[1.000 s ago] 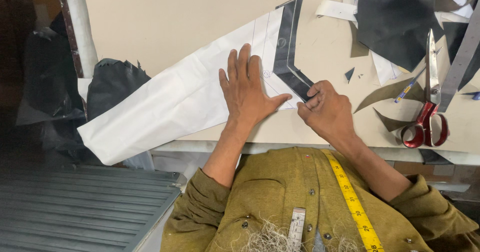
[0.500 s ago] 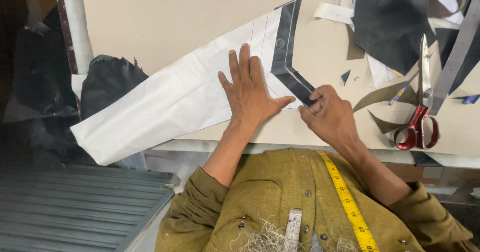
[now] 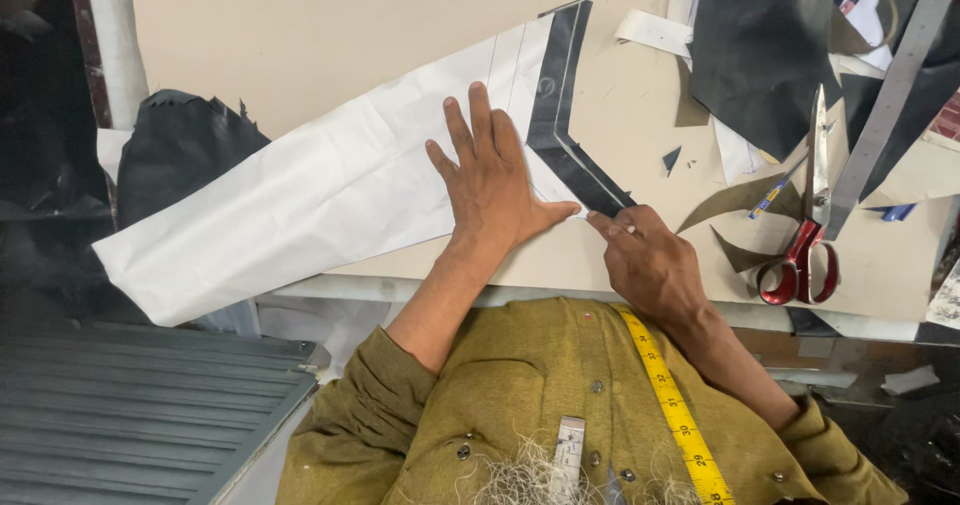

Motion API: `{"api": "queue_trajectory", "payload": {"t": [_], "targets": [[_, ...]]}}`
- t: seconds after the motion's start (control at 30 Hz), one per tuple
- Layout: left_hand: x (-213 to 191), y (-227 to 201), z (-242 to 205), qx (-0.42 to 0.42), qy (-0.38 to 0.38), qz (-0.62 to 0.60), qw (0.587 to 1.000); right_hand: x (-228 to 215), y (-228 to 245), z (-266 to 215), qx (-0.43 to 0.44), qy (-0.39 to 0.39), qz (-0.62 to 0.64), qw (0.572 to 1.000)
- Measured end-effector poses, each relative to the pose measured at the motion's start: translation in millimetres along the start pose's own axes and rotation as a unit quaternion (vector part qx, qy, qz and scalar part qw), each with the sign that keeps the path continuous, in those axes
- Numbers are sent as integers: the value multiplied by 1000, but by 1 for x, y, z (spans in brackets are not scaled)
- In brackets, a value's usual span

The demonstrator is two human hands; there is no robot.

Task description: The person uses shears to cut a dark fabric piece along a marked line, then places a paper pattern on a white fabric and traces its outline with a pencil. The person continues to cut the white fabric along the traced lines and marks additional sections on the dark fabric.

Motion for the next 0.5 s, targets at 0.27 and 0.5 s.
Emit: {"api": "queue_trajectory", "payload": {"t": [0.27, 0.5], "targets": [[1, -1, -1, -13, 21, 8, 1000, -1, -6, -9, -8, -62, 37, 997], [3, -1, -2, -5, 11, 9, 1000, 2, -4, -5, -47, 8, -15, 999]]}}
Point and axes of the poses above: each hand's wrist, its own z-axis towards the middle knuckle, its own x-axis out of the palm, y = z × x, the point moved 3 cm from there along z, towards the middle knuckle
